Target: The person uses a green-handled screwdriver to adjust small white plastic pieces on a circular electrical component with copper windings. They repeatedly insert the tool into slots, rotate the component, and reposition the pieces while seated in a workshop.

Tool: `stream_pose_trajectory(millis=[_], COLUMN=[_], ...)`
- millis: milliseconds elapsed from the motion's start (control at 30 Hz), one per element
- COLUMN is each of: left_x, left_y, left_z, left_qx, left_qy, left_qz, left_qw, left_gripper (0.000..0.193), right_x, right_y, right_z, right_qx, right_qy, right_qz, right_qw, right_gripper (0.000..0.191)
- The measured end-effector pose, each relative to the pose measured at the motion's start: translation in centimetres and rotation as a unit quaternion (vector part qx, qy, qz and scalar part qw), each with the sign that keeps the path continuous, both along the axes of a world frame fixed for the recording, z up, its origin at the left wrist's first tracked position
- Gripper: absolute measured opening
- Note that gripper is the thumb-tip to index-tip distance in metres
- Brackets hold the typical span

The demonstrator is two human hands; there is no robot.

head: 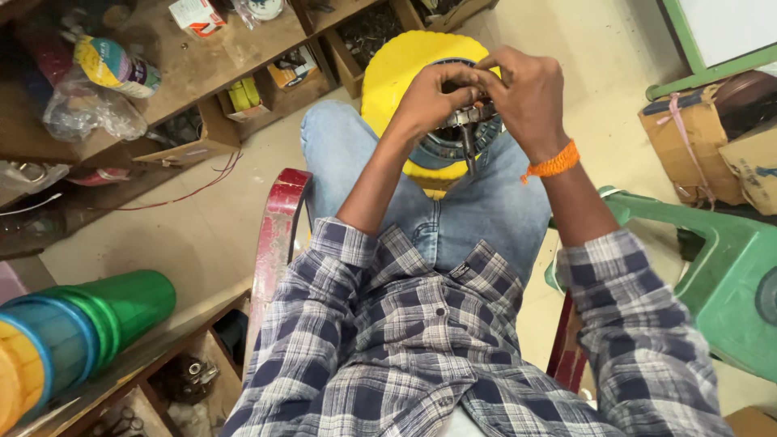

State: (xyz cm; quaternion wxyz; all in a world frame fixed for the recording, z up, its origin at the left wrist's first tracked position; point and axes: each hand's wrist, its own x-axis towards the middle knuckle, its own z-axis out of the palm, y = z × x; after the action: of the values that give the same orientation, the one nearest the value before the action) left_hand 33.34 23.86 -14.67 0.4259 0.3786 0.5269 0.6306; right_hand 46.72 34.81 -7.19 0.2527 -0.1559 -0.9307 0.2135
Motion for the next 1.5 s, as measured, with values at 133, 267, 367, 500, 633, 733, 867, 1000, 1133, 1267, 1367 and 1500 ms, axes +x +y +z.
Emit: stream_pose_trajectory(millis=[133,267,367,500,633,733,867,1000,1133,1267,1367,1500], left_x=[-2.1,-3.7,-4.1,-4.7,-4.4,-2.3,2.4,4.5,4.7,4.8,4.8,4.7], left_y=[-1.6,-3.0,-3.2,-2.7,-3.0,-4.5,-5.7,-5.7,-5.5,-5.1,-5.2,-5.2], left_z=[-1.2,-1.0,-0.1,1.8,3.9,5.1,5.2,3.7,1.9,0.9,0.5,0.2], left_qx=[0.073,0.097,0.122,0.124,0.079,0.098,0.061,0.089,0.125,0.138,0.144,0.154], left_qy=[0.036,0.241,0.288,0.328,0.302,0.392,0.455,0.461,0.471,0.485,0.494,0.498], left_qz=[-0.042,-0.025,-0.036,-0.072,-0.088,-0.003,0.132,0.232,0.258,0.272,0.278,0.283], left_qw=[0.996,0.965,0.949,0.934,0.946,0.915,0.879,0.852,0.834,0.819,0.811,0.805], left_gripper=[0.013,0.013,0.012,0.013,0.014,0.037,0.04,0.036,0.036,0.037,0.037,0.036], right_x=[1.9,3.4,3.6,4.4,5.7,7.1,8.9,9.2,7.3,5.0,4.1,4.0], right_y=[-3.0,-7.3,-9.1,-9.9,-9.8,-9.1,-6.9,-4.3,-2.8,-1.1,-0.6,-0.2], right_z=[0.7,-0.7,-2.7,-5.8,-8.6,-8.9,-6.4,-3.2,-1.4,-0.4,0.0,0.2], right_qx=[-0.116,-0.193,-0.27,-0.397,-0.449,-0.417,-0.326,-0.183,-0.113,-0.05,-0.01,0.001], right_qy=[0.01,0.044,0.041,0.12,0.156,0.144,0.087,0.081,0.071,0.051,0.032,0.021], right_qz=[-0.066,-0.099,-0.155,-0.124,-0.128,-0.17,-0.185,-0.152,-0.055,0.042,0.083,0.083], right_qw=[0.991,0.975,0.949,0.901,0.87,0.881,0.923,0.968,0.989,0.997,0.996,0.996], right_gripper=[0.011,0.013,0.012,0.013,0.012,0.01,0.003,0.007,0.011,0.012,0.012,0.014])
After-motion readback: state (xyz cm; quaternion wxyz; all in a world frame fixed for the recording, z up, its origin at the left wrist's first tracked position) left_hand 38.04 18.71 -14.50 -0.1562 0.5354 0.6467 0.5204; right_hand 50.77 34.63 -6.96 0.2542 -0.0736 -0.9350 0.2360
